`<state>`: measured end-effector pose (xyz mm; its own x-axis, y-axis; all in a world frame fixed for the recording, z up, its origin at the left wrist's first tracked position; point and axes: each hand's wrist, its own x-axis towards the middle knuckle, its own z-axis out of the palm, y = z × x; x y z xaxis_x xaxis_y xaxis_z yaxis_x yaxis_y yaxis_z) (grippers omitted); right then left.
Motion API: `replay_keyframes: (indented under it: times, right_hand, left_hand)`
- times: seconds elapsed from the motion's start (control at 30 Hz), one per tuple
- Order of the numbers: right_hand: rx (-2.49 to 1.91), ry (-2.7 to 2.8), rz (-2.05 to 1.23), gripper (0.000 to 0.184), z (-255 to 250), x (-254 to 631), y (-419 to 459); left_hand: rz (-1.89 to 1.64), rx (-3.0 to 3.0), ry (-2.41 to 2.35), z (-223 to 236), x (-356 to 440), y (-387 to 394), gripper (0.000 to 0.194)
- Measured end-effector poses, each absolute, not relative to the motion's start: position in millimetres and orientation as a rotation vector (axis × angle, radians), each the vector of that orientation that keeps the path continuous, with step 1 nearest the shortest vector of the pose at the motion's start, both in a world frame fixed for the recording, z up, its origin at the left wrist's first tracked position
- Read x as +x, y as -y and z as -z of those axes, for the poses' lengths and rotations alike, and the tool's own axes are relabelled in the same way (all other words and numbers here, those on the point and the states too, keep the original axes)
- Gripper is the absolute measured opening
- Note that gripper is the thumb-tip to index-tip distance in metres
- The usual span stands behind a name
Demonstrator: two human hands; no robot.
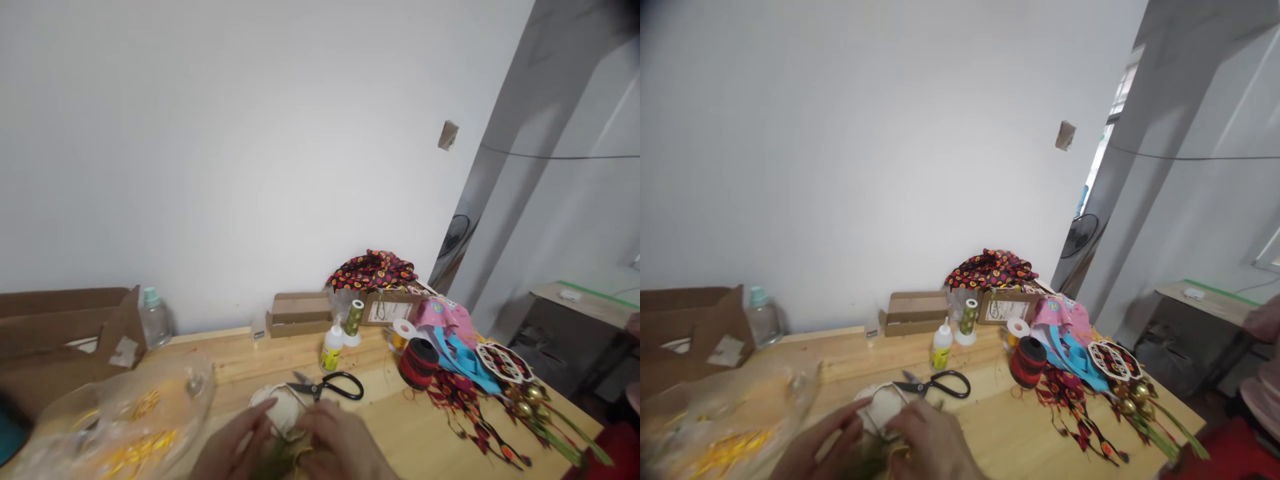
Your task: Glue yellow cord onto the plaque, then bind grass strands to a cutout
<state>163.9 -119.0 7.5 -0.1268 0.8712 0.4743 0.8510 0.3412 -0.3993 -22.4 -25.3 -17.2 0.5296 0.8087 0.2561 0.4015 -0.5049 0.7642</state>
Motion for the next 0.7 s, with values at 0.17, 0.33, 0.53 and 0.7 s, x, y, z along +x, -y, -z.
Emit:
replay_keyframes:
  times: [0.17, 0.33, 0.53, 0.7]
  right_hand:
    - [-1.808, 1.981, -0.169, 0.02, -32, 197, 108]
    - [-1.811, 2.095, -0.247, 0.021, -18, 226, 102]
    - [-1.892, 2.051, -0.252, 0.023, -24, 231, 94]
    - [-2.099, 1.805, -0.211, 0.019, -34, 240, 80]
  left_hand:
    - [-0.791, 2.223, -1.003, -12, -29, 32, 0.029]
    - [-0.49, 2.438, -0.599, -14, -20, 49, 0.036]
    - [-0.337, 2.514, -0.635, -5, -14, 54, 0.051]
    - [-0.443, 2.567, -0.695, 1, -16, 41, 0.027]
